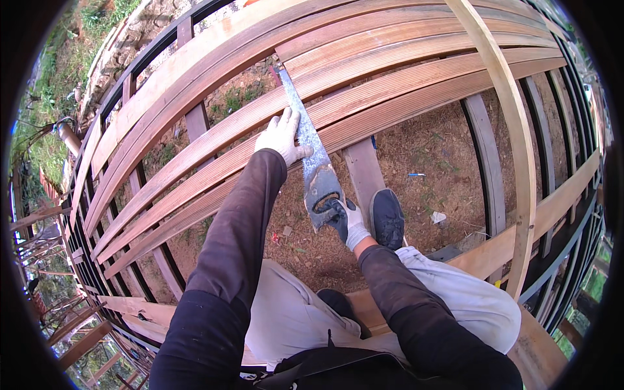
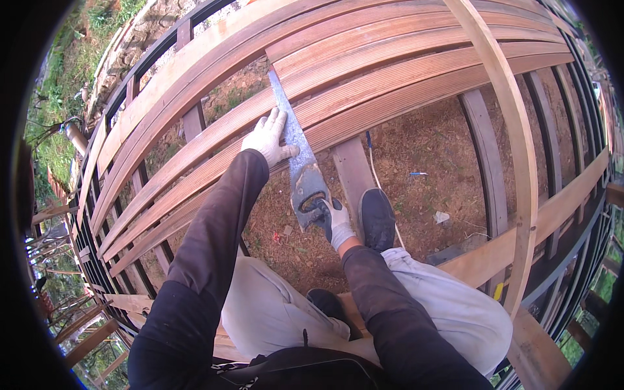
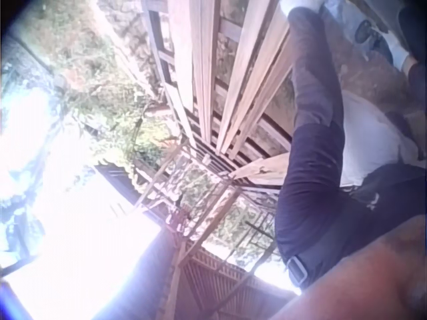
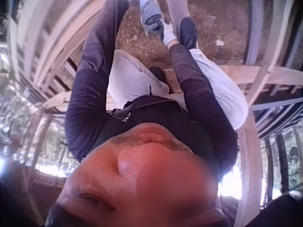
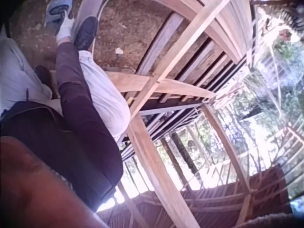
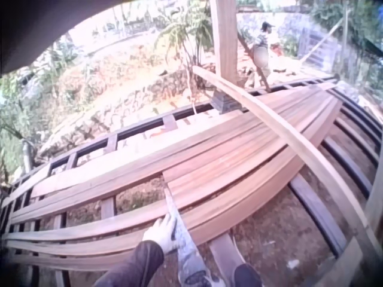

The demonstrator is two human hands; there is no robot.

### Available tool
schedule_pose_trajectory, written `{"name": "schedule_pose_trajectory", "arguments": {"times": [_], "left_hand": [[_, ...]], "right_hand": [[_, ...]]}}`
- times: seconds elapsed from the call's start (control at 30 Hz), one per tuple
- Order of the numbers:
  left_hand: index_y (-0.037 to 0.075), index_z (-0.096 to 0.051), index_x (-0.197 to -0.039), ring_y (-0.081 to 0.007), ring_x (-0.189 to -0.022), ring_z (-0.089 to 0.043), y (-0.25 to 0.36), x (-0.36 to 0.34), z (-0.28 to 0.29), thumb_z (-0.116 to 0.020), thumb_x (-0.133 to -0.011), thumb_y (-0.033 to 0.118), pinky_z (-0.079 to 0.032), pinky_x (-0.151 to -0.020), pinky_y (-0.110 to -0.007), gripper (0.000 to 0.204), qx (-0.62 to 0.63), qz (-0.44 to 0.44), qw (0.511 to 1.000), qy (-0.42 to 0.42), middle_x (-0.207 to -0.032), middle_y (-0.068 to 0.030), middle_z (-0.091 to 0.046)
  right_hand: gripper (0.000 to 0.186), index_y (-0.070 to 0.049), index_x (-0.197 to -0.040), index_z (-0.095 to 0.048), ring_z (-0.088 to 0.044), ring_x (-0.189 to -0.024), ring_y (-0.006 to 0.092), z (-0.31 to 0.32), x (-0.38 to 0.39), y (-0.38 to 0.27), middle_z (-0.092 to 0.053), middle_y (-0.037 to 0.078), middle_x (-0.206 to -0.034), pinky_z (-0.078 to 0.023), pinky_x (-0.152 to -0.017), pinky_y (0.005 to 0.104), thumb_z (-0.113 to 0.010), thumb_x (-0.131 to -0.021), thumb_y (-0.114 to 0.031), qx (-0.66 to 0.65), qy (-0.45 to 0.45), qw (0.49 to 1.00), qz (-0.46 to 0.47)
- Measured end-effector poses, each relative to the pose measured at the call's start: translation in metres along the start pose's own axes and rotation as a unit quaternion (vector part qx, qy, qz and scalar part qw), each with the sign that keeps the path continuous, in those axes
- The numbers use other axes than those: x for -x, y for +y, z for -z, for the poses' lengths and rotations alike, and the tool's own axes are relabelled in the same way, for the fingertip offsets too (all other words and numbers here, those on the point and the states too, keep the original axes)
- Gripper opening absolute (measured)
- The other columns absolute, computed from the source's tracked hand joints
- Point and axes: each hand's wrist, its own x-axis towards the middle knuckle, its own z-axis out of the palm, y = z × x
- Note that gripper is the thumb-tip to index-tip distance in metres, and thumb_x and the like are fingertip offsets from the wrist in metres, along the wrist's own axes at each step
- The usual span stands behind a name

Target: The person marks a wooden plank with a pencil using a hand saw as a straight edge, then cuts the wooden plank with the hand saw.

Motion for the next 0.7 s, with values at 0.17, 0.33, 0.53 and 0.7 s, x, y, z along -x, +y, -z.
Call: {"name": "schedule_pose_trajectory", "arguments": {"times": [0.17, 0.33, 0.53, 0.7], "left_hand": [[0.007, -0.031, -0.161, -0.0441, -0.149, -0.035, 0.0, -0.003, -0.004, -0.086, -0.075, 0.051, -0.039, -0.12, -0.048, 0.111, -0.002, 0.002, 1.0, 0.023, -0.17, -0.0182, -0.025], [0.007, -0.027, -0.163, -0.045, -0.152, -0.031, 0.0, -0.003, -0.002, -0.083, -0.079, 0.053, -0.035, -0.122, -0.052, 0.111, -0.007, 0.02, 1.0, -0.007, -0.171, -0.02, -0.021], [0.008, -0.026, -0.163, -0.0453, -0.15, -0.034, 0.016, -0.016, -0.003, -0.087, -0.075, 0.052, -0.039, -0.118, -0.053, 0.116, -0.011, 0.005, 1.0, 0.008, -0.171, -0.0195, -0.022], [0.008, -0.027, -0.162, -0.0446, -0.151, -0.034, -0.001, 0.0, -0.002, -0.089, -0.072, 0.049, -0.041, -0.116, -0.056, 0.117, -0.015, 0.038, 0.999, 0.005, -0.172, -0.0181, -0.02]], "right_hand": [[0.034, -0.011, -0.132, -0.06, -0.069, -0.11, 0.0288, 0.002, -0.001, -0.001, -0.069, 0.012, -0.122, -0.06, -0.091, 0.0542, -0.069, -0.1, -0.018, -0.007, -0.013, 1.0, 0.007], [0.028, -0.01, -0.124, -0.068, -0.071, -0.092, 0.022, 0.001, 0.006, -0.013, -0.071, 0.007, -0.106, -0.062, -0.079, 0.042, -0.073, -0.097, -0.017, -0.004, -0.014, 1.0, -0.009], [0.027, -0.004, -0.126, -0.07, -0.071, -0.091, 0.0171, 0.029, -0.013, -0.057, -0.072, 0.007, -0.107, -0.058, -0.083, 0.0301, -0.058, -0.102, -0.005, 0.258, 0.17, 0.895, 0.321], [0.035, -0.001, -0.13, -0.068, -0.073, -0.097, 0.0225, -0.036, 0.006, -0.119, -0.074, 0.012, -0.111, -0.057, -0.09, 0.0333, -0.052, -0.099, 0.003, 0.319, 0.111, 0.866, 0.369]]}}
